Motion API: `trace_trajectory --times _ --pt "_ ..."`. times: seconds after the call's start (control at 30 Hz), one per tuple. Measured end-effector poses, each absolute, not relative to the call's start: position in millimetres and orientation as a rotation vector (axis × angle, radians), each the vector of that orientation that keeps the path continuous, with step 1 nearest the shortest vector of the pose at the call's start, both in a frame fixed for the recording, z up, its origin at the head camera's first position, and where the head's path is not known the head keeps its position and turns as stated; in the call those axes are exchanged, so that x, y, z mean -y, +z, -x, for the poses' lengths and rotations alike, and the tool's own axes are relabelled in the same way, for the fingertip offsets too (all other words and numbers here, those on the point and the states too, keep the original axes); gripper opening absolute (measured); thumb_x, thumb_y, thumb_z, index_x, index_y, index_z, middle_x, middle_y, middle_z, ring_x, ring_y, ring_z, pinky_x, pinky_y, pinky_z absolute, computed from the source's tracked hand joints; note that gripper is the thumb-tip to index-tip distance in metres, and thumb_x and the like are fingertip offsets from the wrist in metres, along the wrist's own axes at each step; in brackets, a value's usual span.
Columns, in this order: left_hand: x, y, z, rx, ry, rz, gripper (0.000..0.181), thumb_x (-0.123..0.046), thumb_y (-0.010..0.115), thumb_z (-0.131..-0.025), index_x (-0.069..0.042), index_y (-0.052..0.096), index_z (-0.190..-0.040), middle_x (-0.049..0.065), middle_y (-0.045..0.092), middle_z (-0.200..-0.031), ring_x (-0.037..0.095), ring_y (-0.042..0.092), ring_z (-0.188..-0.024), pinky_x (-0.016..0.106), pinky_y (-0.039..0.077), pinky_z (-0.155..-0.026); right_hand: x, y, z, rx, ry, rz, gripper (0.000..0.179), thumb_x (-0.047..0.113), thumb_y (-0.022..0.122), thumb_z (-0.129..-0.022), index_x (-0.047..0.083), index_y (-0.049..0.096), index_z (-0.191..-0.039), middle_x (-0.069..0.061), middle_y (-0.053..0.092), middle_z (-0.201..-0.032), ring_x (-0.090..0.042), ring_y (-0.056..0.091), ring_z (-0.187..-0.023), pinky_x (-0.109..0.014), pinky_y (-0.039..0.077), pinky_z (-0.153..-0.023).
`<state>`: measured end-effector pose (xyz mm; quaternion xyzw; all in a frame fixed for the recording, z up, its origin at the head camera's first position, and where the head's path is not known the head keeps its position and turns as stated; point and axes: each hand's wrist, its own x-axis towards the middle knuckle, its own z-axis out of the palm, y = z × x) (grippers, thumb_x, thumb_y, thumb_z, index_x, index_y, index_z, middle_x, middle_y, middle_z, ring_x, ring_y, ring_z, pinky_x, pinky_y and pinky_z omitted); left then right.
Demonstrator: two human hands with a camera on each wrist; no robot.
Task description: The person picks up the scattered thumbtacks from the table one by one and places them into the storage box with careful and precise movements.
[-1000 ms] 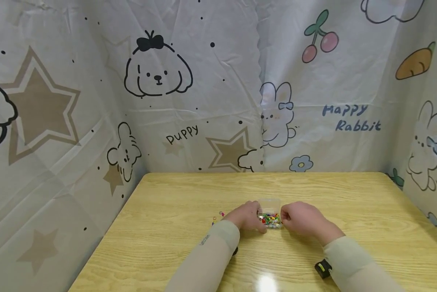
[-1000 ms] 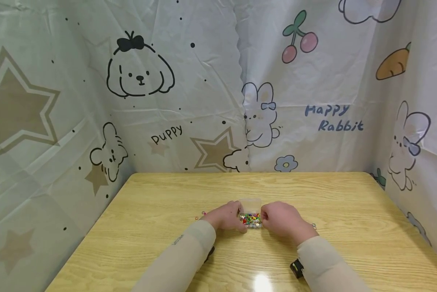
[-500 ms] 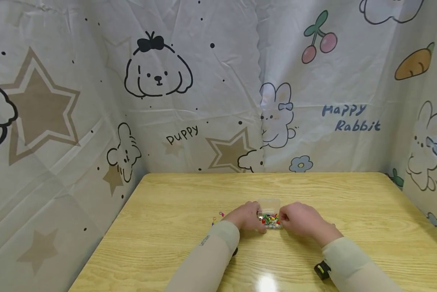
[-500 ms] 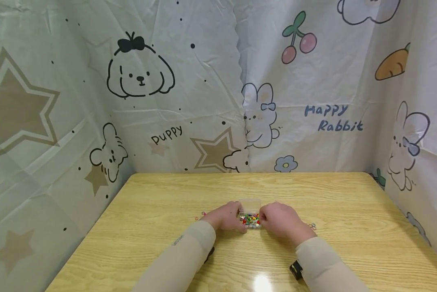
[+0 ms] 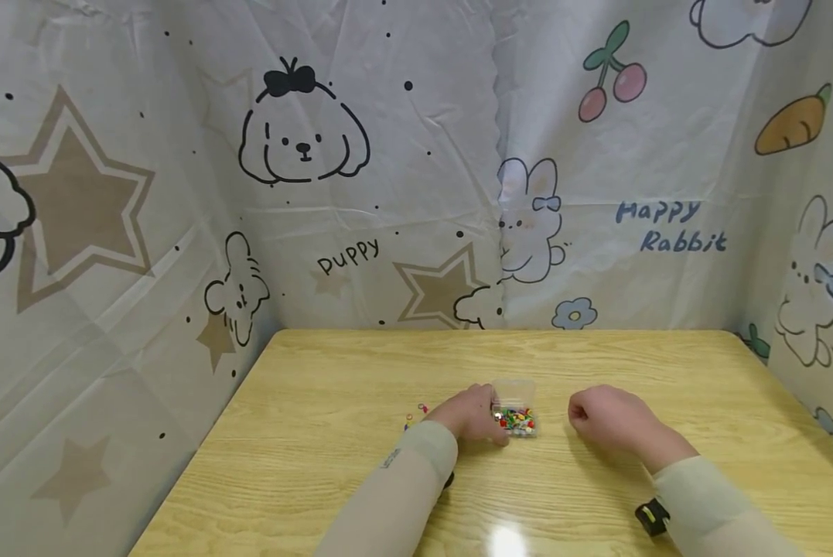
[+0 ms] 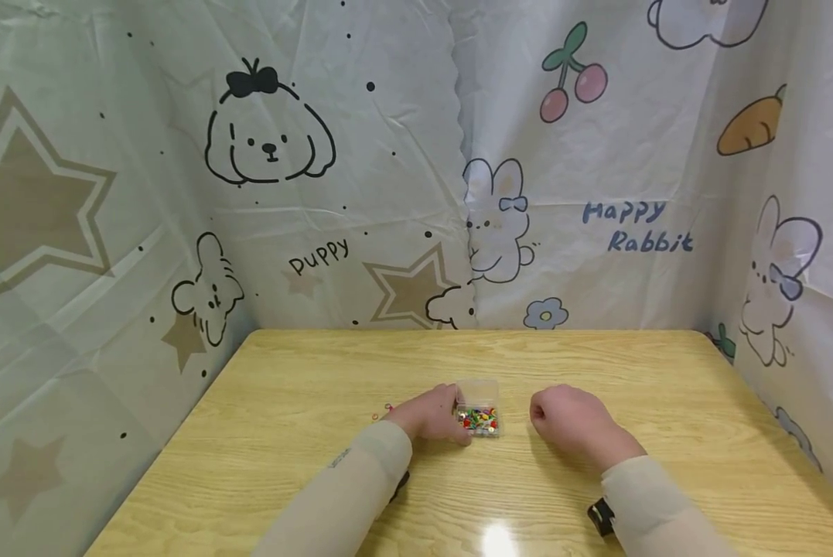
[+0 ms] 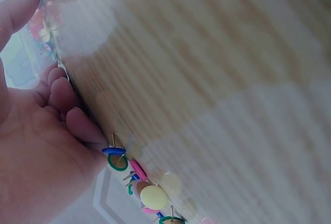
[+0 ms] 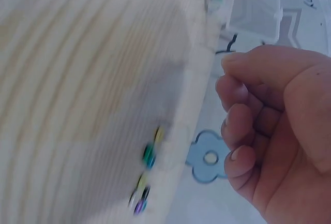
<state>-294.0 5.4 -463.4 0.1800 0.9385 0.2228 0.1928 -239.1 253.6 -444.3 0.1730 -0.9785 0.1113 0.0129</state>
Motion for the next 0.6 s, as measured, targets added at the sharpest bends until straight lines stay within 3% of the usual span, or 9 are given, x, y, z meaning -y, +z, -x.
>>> trace_trajectory --times 0.6 --pt "-3 -465 293 -2.64 0.622 -0.509 0.059 -0.038 0.086 -0.079 -0.017 0.057 -0.125 0.0 0.053 -0.113 0.017 0.053 -0.09 0.039 0.05 -0.083 -293 -449 231 3.181 0.349 -0.404 0.02 0.005 0.066 -0.084 0.018 0.057 -0.073 0.004 0.051 -0.068 -0.014 0.044 -0.061 -0.034 0.035 -0.059"
